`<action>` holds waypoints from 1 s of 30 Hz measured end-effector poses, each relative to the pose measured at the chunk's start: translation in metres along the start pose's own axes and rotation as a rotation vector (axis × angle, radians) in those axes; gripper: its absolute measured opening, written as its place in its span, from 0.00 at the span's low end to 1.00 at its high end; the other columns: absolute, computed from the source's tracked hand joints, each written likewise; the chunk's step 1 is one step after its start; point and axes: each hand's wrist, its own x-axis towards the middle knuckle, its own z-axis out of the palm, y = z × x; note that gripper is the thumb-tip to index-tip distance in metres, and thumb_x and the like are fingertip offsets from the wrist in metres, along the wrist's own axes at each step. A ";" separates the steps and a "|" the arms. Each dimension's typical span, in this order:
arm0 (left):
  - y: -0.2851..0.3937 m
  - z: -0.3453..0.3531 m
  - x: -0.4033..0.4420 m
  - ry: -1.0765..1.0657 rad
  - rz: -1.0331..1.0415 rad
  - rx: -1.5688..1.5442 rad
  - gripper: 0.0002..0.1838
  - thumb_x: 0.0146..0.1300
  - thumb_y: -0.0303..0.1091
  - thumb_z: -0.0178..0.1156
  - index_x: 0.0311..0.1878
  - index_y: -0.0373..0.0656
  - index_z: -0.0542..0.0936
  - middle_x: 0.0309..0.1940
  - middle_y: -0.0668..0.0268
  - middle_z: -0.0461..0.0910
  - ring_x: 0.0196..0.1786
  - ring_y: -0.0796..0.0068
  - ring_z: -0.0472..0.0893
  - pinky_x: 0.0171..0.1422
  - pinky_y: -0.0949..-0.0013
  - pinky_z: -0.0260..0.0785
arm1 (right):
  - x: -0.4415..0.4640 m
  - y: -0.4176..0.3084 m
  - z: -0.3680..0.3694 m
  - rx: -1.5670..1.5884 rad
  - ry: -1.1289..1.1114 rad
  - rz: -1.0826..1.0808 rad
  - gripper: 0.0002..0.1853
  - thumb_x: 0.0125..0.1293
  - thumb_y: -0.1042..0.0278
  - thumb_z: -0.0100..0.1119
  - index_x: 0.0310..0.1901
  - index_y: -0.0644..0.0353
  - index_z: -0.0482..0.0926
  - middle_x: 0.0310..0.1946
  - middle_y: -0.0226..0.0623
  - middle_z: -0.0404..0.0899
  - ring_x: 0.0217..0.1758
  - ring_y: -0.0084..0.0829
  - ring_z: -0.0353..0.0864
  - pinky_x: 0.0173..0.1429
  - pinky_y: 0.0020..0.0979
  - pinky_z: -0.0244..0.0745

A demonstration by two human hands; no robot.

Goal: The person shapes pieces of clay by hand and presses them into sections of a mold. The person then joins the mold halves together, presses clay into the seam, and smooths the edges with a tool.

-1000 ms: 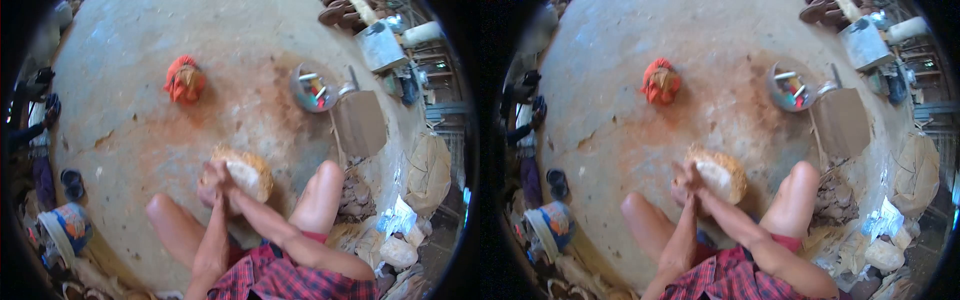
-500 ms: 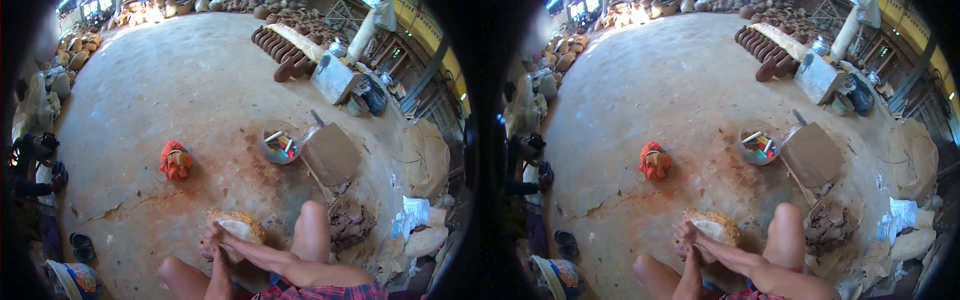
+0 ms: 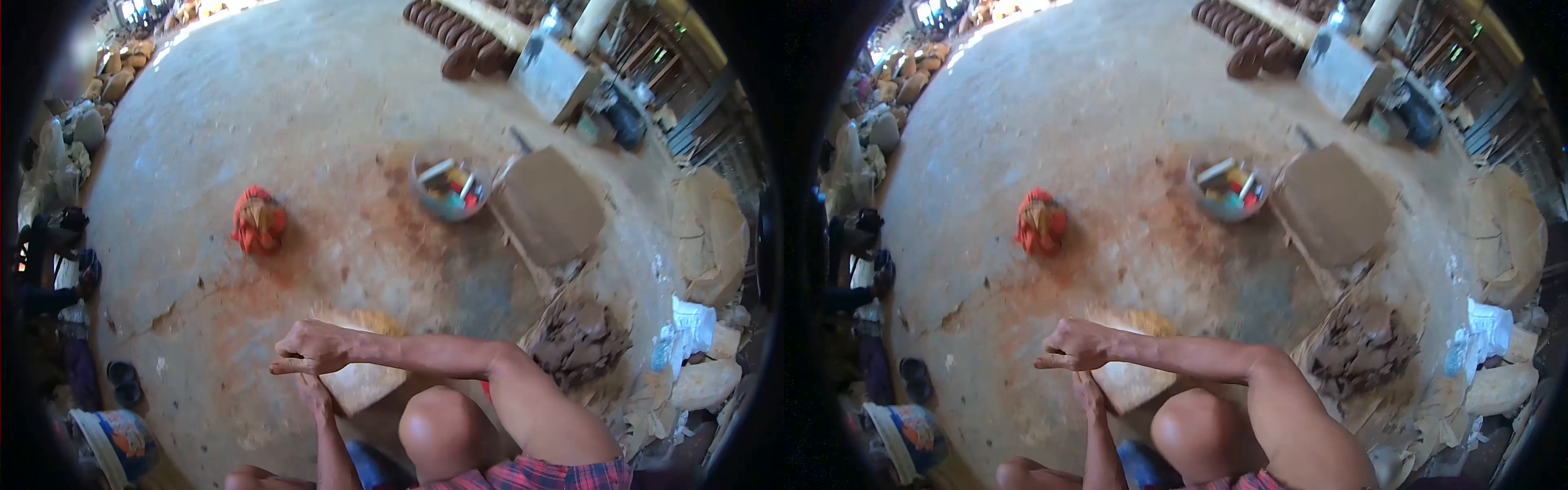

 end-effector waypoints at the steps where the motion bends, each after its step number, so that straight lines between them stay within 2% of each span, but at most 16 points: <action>1: -0.024 -0.004 -0.002 -0.025 0.060 -0.138 0.32 0.77 0.56 0.56 0.69 0.38 0.79 0.68 0.48 0.79 0.73 0.53 0.76 0.73 0.53 0.68 | -0.009 0.002 0.020 0.098 0.044 -0.020 0.34 0.78 0.40 0.58 0.24 0.66 0.76 0.20 0.54 0.75 0.24 0.54 0.73 0.35 0.48 0.71; 3: -0.035 0.015 -0.002 0.106 0.024 -0.092 0.29 0.78 0.48 0.57 0.71 0.35 0.76 0.64 0.53 0.79 0.74 0.64 0.74 0.72 0.57 0.69 | -0.028 0.005 0.068 0.289 0.111 -0.055 0.32 0.80 0.43 0.57 0.25 0.66 0.76 0.20 0.55 0.74 0.23 0.54 0.72 0.34 0.48 0.71; 5: -0.046 0.019 0.001 0.147 0.030 -0.110 0.28 0.79 0.49 0.56 0.70 0.36 0.76 0.62 0.55 0.79 0.70 0.65 0.75 0.69 0.58 0.71 | -0.039 0.021 0.111 0.435 0.347 -0.192 0.28 0.82 0.53 0.56 0.25 0.67 0.75 0.21 0.58 0.71 0.23 0.54 0.72 0.34 0.46 0.71; 6: -0.053 0.014 -0.001 0.138 0.045 -0.172 0.28 0.80 0.50 0.55 0.70 0.37 0.76 0.62 0.56 0.80 0.68 0.65 0.76 0.68 0.59 0.72 | -0.044 0.032 0.134 0.477 0.361 -0.184 0.28 0.82 0.53 0.56 0.25 0.67 0.75 0.21 0.58 0.71 0.23 0.54 0.72 0.34 0.46 0.71; 9: -0.078 -0.001 0.001 0.029 0.128 -0.494 0.27 0.81 0.51 0.53 0.69 0.39 0.77 0.59 0.59 0.80 0.62 0.66 0.79 0.63 0.60 0.76 | -0.058 0.034 0.134 0.465 0.495 0.117 0.21 0.78 0.60 0.59 0.27 0.67 0.76 0.22 0.60 0.73 0.24 0.56 0.74 0.35 0.47 0.73; 10: -0.087 -0.005 0.006 -0.032 0.153 -0.614 0.27 0.82 0.52 0.52 0.69 0.39 0.77 0.59 0.60 0.81 0.61 0.66 0.80 0.62 0.60 0.77 | -0.059 0.019 0.129 0.479 0.526 0.138 0.21 0.78 0.60 0.59 0.27 0.67 0.76 0.22 0.60 0.73 0.24 0.56 0.74 0.35 0.47 0.73; 12: -0.101 -0.007 0.020 -0.139 0.213 -0.814 0.27 0.83 0.53 0.51 0.68 0.41 0.77 0.57 0.61 0.81 0.57 0.67 0.82 0.59 0.61 0.79 | -0.058 0.004 0.117 0.416 0.490 -0.109 0.22 0.78 0.57 0.57 0.28 0.66 0.78 0.22 0.61 0.74 0.23 0.58 0.75 0.33 0.49 0.73; 14: -0.111 -0.013 0.031 -0.239 0.251 -0.938 0.27 0.84 0.54 0.49 0.68 0.42 0.78 0.56 0.63 0.82 0.53 0.68 0.83 0.56 0.62 0.81 | -0.058 0.054 0.143 0.428 0.483 0.104 0.25 0.80 0.53 0.51 0.29 0.63 0.82 0.23 0.60 0.77 0.27 0.63 0.79 0.38 0.55 0.76; 15: -0.112 -0.015 0.037 -0.285 0.249 -0.952 0.27 0.84 0.55 0.48 0.67 0.42 0.78 0.55 0.64 0.82 0.51 0.68 0.84 0.54 0.62 0.82 | -0.050 0.060 0.156 0.373 0.592 0.095 0.25 0.80 0.53 0.52 0.28 0.64 0.81 0.19 0.58 0.74 0.21 0.57 0.75 0.33 0.50 0.75; 17: -0.093 -0.019 0.029 -0.319 0.197 -0.918 0.28 0.84 0.56 0.46 0.69 0.42 0.77 0.57 0.63 0.81 0.54 0.66 0.84 0.57 0.61 0.82 | -0.051 0.060 0.157 0.312 0.713 0.085 0.26 0.81 0.54 0.54 0.27 0.66 0.81 0.15 0.56 0.72 0.14 0.51 0.71 0.28 0.45 0.73; 20: -0.056 -0.014 0.009 -0.328 0.030 -0.779 0.31 0.84 0.59 0.43 0.72 0.42 0.75 0.61 0.60 0.81 0.58 0.63 0.83 0.60 0.60 0.81 | -0.062 0.065 0.152 0.373 0.688 0.165 0.24 0.80 0.54 0.55 0.32 0.68 0.83 0.21 0.63 0.77 0.21 0.53 0.81 0.35 0.49 0.77; 22: -0.029 -0.008 -0.004 -0.342 -0.056 -0.707 0.33 0.84 0.60 0.41 0.73 0.42 0.74 0.64 0.59 0.80 0.61 0.61 0.83 0.63 0.59 0.81 | -0.064 0.064 0.146 0.265 0.707 0.158 0.21 0.78 0.55 0.58 0.33 0.66 0.83 0.22 0.60 0.77 0.23 0.52 0.79 0.36 0.47 0.76; 24: -0.008 -0.002 -0.015 -0.335 -0.129 -0.651 0.35 0.84 0.62 0.39 0.75 0.42 0.73 0.66 0.57 0.79 0.63 0.59 0.83 0.65 0.58 0.80 | -0.088 0.055 0.115 0.279 0.837 0.172 0.18 0.77 0.55 0.60 0.36 0.63 0.84 0.26 0.54 0.78 0.29 0.50 0.79 0.39 0.45 0.76; 26: 0.007 0.005 -0.028 -0.238 -0.155 -0.659 0.37 0.84 0.63 0.37 0.77 0.43 0.72 0.69 0.56 0.79 0.66 0.57 0.82 0.67 0.57 0.80 | -0.119 0.072 0.083 0.036 1.191 0.118 0.17 0.75 0.55 0.62 0.38 0.63 0.83 0.32 0.48 0.79 0.36 0.48 0.80 0.45 0.44 0.76; 28: 0.007 0.011 -0.034 -0.129 -0.178 -0.641 0.38 0.83 0.63 0.38 0.81 0.42 0.68 0.78 0.53 0.71 0.74 0.51 0.77 0.75 0.49 0.75 | -0.171 0.095 0.042 -0.131 1.262 0.320 0.21 0.77 0.50 0.60 0.41 0.65 0.82 0.36 0.48 0.81 0.41 0.46 0.81 0.52 0.45 0.76; 30: 0.016 0.024 -0.051 -0.041 -0.177 -0.660 0.38 0.84 0.62 0.34 0.81 0.41 0.67 0.76 0.54 0.74 0.73 0.50 0.78 0.76 0.48 0.75 | -0.211 0.115 0.033 0.021 0.996 0.701 0.27 0.79 0.45 0.57 0.45 0.68 0.83 0.38 0.49 0.83 0.44 0.48 0.82 0.56 0.47 0.75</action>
